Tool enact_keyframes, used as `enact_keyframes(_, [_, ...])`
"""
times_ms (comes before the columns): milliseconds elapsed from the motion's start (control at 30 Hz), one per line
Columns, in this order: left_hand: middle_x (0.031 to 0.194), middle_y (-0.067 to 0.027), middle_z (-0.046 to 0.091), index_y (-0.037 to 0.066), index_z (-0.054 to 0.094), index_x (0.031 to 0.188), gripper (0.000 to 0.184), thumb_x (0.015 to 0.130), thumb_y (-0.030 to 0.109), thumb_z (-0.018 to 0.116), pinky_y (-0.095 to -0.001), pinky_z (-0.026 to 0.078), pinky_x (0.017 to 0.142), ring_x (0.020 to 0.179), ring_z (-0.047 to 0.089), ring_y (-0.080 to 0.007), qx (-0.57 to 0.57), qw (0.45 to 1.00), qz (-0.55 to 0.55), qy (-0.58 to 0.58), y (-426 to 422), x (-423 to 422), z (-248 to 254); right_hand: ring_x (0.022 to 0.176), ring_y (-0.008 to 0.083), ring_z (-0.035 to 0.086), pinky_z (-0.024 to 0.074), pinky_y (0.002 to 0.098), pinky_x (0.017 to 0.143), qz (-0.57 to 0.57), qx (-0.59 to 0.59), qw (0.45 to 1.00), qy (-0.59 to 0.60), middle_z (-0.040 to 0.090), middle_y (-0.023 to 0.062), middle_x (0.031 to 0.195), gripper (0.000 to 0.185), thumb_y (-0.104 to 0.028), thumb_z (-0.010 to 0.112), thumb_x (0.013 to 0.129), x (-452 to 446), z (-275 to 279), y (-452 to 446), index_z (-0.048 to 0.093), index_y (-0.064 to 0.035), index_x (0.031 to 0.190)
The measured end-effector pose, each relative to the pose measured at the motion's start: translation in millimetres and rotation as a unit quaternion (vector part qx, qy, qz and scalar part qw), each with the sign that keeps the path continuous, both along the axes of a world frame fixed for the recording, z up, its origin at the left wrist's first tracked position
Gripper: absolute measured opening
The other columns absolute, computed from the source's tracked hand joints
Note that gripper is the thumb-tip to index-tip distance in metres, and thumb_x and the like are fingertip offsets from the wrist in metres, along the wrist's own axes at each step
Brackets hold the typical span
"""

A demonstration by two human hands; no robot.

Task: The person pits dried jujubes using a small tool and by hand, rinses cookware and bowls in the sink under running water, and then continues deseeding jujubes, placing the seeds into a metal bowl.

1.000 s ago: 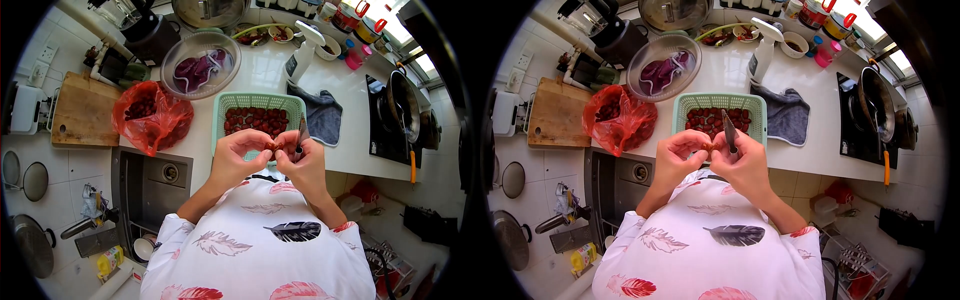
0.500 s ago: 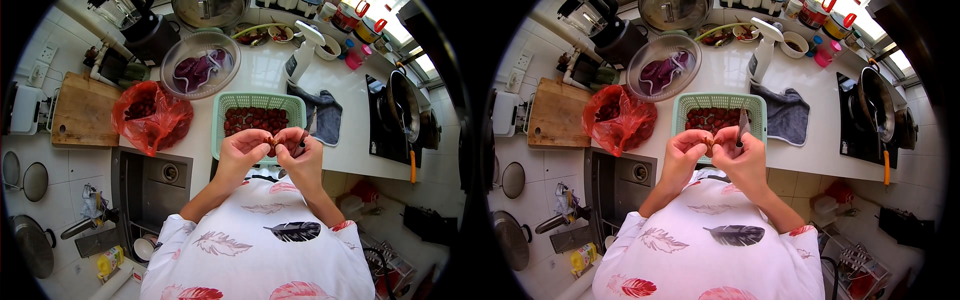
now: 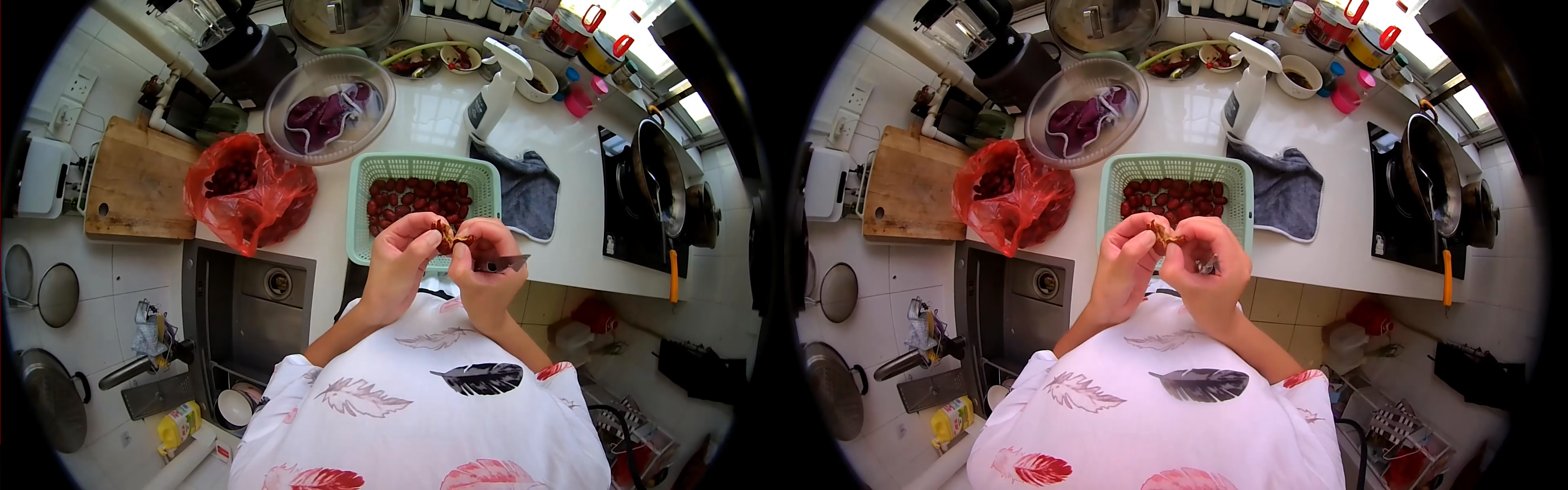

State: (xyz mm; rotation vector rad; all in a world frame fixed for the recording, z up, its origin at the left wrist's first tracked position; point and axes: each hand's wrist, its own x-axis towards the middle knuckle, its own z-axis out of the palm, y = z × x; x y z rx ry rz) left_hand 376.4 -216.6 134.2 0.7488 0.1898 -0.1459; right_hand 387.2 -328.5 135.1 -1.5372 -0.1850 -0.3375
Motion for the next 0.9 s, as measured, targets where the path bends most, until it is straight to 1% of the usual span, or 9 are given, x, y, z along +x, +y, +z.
enact_keyframes(267, [0.089,-0.0033,0.055,0.002,0.054,0.095,0.015,0.083,0.010,0.048,-0.0255,0.043,0.081,0.086,0.053,-0.0117,-0.010,1.000,0.004,0.014,0.2,4.1,0.2,0.049,0.0037,0.043,0.0342,0.0151,0.042,-0.009,-0.080,0.982,-0.169,0.059,0.0081,0.082,0.026,0.011,0.061,0.064,3.2,-2.5,-4.0,0.055,-0.0002,0.086])
enact_keyframes(467, [0.096,-0.0059,0.058,0.001,0.054,0.101,0.019,0.087,0.013,0.048,-0.0265,0.045,0.083,0.090,0.056,-0.0149,-0.098,0.995,0.016,0.023,3.7,10.9,-4.7,0.048,0.0042,0.042,0.0343,0.0163,0.041,-0.013,-0.138,0.968,-0.208,0.060,0.0090,0.085,0.028,0.010,0.066,0.063,6.3,-0.8,-9.9,0.056,-0.0012,0.087])
enact_keyframes(533, [0.103,-0.0093,0.058,0.000,0.052,0.111,0.025,0.088,0.010,0.049,-0.0275,0.047,0.083,0.092,0.058,-0.0154,0.007,1.000,-0.004,0.006,7.8,11.1,1.3,0.049,0.0041,0.043,0.0333,0.0164,0.040,0.005,-0.152,0.970,-0.189,0.059,0.0081,0.085,0.029,0.010,0.067,0.062,8.2,-2.2,-15.2,0.057,-0.0021,0.087])
enact_keyframes(600, [0.106,-0.0107,0.057,-0.001,0.051,0.114,0.028,0.087,0.009,0.050,-0.0291,0.048,0.081,0.094,0.058,-0.0171,0.037,0.999,-0.011,-0.007,9.0,11.4,3.8,0.050,0.0040,0.043,0.0323,0.0165,0.039,0.024,-0.165,0.972,-0.168,0.058,0.0072,0.086,0.030,0.010,0.067,0.062,9.3,-4.6,-17.7,0.057,-0.0030,0.087])
enact_keyframes(667, [0.108,-0.0112,0.057,0.001,0.053,0.113,0.027,0.086,0.005,0.052,-0.0307,0.048,0.081,0.094,0.059,-0.0187,0.185,0.981,-0.016,-0.050,9.0,11.4,9.0,0.054,0.0038,0.043,0.0316,0.0165,0.040,0.045,-0.166,0.972,-0.162,0.056,0.0048,0.085,0.029,0.007,0.068,0.063,11.7,-6.8,-17.9,0.057,-0.0041,0.087])
enact_keyframes(700, [0.108,-0.0112,0.057,0.001,0.053,0.113,0.027,0.086,0.005,0.052,-0.0307,0.048,0.081,0.094,0.059,-0.0187,0.185,0.981,-0.016,-0.049,9.6,10.9,7.4,0.054,0.0038,0.043,0.0316,0.0165,0.040,0.045,-0.166,0.972,-0.161,0.056,0.0048,0.085,0.029,0.007,0.068,0.063,10.4,-4.3,-19.9,0.057,-0.0041,0.087])
enact_keyframes(767, [0.103,-0.0097,0.057,-0.001,0.055,0.112,0.031,0.081,-0.001,0.057,-0.0275,0.048,0.081,0.097,0.057,-0.0181,0.209,0.975,0.003,-0.081,11.6,9.2,3.3,0.059,0.0039,0.044,0.0316,0.0164,0.043,0.124,-0.097,0.987,-0.035,0.055,0.0029,0.084,0.026,0.003,0.069,0.065,6.9,6.7,-24.4,0.057,-0.0043,0.088])
enact_keyframes(867, [0.102,-0.0089,0.057,-0.001,0.056,0.111,0.031,0.079,-0.003,0.058,-0.0255,0.047,0.081,0.095,0.058,-0.0176,0.261,0.959,-0.004,-0.114,13.2,5.0,3.5,0.060,0.0042,0.044,0.0319,0.0167,0.044,0.103,-0.121,0.987,0.018,0.055,0.0023,0.084,0.026,-0.001,0.070,0.066,11.4,17.3,-23.4,0.058,-0.0038,0.089])
enact_keyframes(900, [0.102,-0.0089,0.057,-0.001,0.056,0.111,0.031,0.079,-0.003,0.058,-0.0255,0.047,0.081,0.095,0.058,-0.0176,0.261,0.959,-0.004,-0.114,13.3,3.6,3.7,0.060,0.0039,0.045,0.0310,0.0166,0.044,0.092,-0.144,0.985,-0.001,0.056,0.0012,0.081,0.025,-0.002,0.070,0.066,14.7,19.5,-21.4,0.059,-0.0033,0.088])
